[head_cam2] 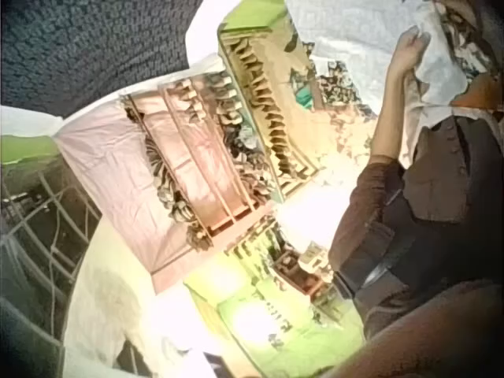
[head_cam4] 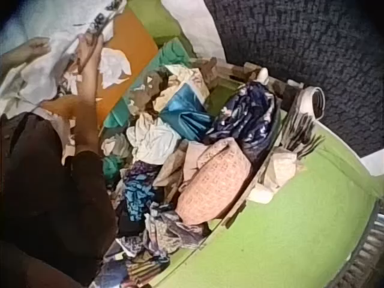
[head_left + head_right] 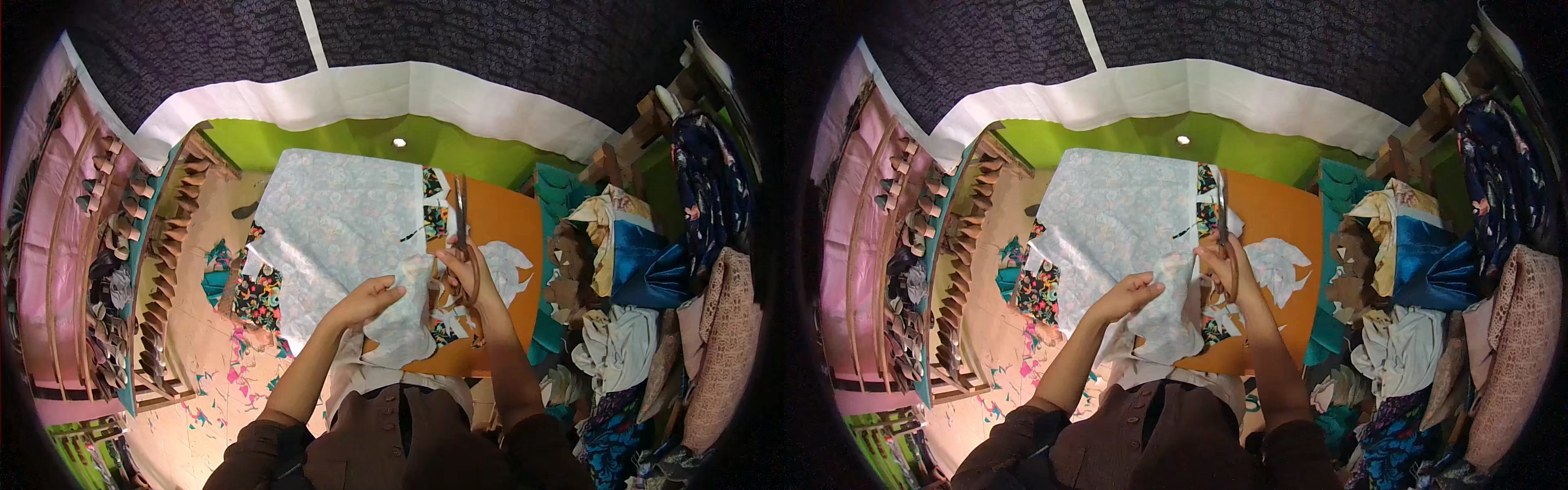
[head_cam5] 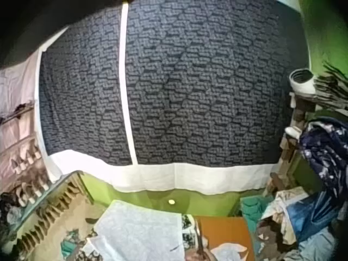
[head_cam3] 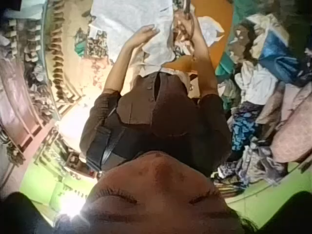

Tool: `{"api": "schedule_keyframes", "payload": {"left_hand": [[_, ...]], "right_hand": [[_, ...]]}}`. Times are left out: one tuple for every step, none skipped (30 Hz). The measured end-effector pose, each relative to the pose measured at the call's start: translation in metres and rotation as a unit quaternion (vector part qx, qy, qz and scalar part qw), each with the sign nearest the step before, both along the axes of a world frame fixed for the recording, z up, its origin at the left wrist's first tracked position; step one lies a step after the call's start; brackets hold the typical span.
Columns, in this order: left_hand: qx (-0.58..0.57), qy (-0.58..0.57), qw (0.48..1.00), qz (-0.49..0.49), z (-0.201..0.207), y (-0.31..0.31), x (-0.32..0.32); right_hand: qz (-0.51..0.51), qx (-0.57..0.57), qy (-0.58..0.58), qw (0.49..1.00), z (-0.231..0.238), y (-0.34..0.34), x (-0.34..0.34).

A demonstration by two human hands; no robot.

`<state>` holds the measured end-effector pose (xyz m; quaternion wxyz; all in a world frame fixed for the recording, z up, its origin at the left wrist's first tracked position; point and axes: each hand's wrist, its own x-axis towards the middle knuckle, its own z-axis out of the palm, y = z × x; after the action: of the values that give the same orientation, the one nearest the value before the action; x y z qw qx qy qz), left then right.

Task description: Cutting pieces of patterned fabric with scissors on a table.

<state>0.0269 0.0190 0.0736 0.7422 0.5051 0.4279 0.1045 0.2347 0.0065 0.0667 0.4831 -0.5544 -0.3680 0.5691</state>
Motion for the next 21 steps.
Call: {"api": "schedule_keyframes", "payload": {"left_hand": [[-0.055,-0.134,0.987,0.066,0.0,-0.003,0.004],[-0.051,-0.135,0.987,0.065,0.001,-0.003,0.006],[-0.076,-0.183,0.976,0.088,0.004,-0.001,0.008],[-0.102,-0.231,0.962,0.107,0.007,0.0,0.011],[-0.135,-0.261,0.95,0.107,0.01,0.004,0.014],[-0.134,-0.263,0.95,0.101,0.014,0.007,0.02],[-0.151,-0.302,0.932,0.13,0.018,0.009,0.025],[-0.167,-0.34,0.912,0.158,0.022,0.012,0.03],[-0.172,-0.355,0.902,0.174,0.028,0.015,0.035],[-0.171,-0.355,0.903,0.169,0.031,0.017,0.04],[-0.181,-0.382,0.889,0.174,0.034,0.018,0.044],[-0.191,-0.41,0.874,0.179,0.037,0.02,0.048],[-0.226,-0.415,0.857,0.205,0.033,0.021,0.05],[-0.226,-0.415,0.858,0.202,0.031,0.023,0.05],[-0.252,-0.439,0.836,0.212,0.031,0.026,0.051],[-0.278,-0.462,0.812,0.223,0.031,0.029,0.052],[-0.267,-0.469,0.807,0.241,0.029,0.031,0.054],[-0.264,-0.469,0.807,0.242,0.029,0.029,0.052],[-0.273,-0.515,0.776,0.24,0.031,0.027,0.054],[-0.281,-0.56,0.742,0.238,0.034,0.024,0.055],[-0.295,-0.541,0.744,0.26,0.037,0.019,0.057]], "right_hand": [[-0.015,-0.021,0.05,0.998,-0.002,-0.004,0.007],[-0.031,-0.043,0.101,0.994,-0.003,-0.008,0.013],[-0.018,-0.046,0.124,0.991,-0.003,-0.014,0.018],[-0.021,-0.042,0.124,0.991,-0.011,-0.02,0.025],[-0.013,-0.053,0.205,0.977,-0.022,-0.027,0.033],[-0.003,-0.063,0.285,0.957,-0.03,-0.034,0.04],[0.017,-0.063,0.336,0.94,-0.025,-0.039,0.041],[0.043,-0.054,0.359,0.931,-0.02,-0.041,0.041],[0.049,-0.043,0.388,0.919,-0.013,-0.046,0.039],[0.055,-0.031,0.416,0.907,-0.005,-0.048,0.037],[0.053,-0.027,0.416,0.907,-0.003,-0.046,0.036],[0.072,-0.015,0.356,0.932,-0.001,-0.043,0.037],[0.09,-0.004,0.296,0.951,0.0,-0.041,0.037],[0.089,-0.001,0.295,0.951,0.004,-0.04,0.04],[0.071,0.002,0.316,0.946,0.011,-0.038,0.043],[0.054,0.005,0.337,0.94,0.019,-0.036,0.046],[0.048,0.012,0.341,0.939,0.035,-0.034,0.046],[0.051,0.014,0.341,0.938,0.048,-0.03,0.046],[0.049,0.007,0.37,0.928,0.06,-0.026,0.049],[0.048,0.0,0.399,0.916,0.069,-0.023,0.05],[0.019,0.012,0.388,0.921,0.073,-0.02,0.049]]}}
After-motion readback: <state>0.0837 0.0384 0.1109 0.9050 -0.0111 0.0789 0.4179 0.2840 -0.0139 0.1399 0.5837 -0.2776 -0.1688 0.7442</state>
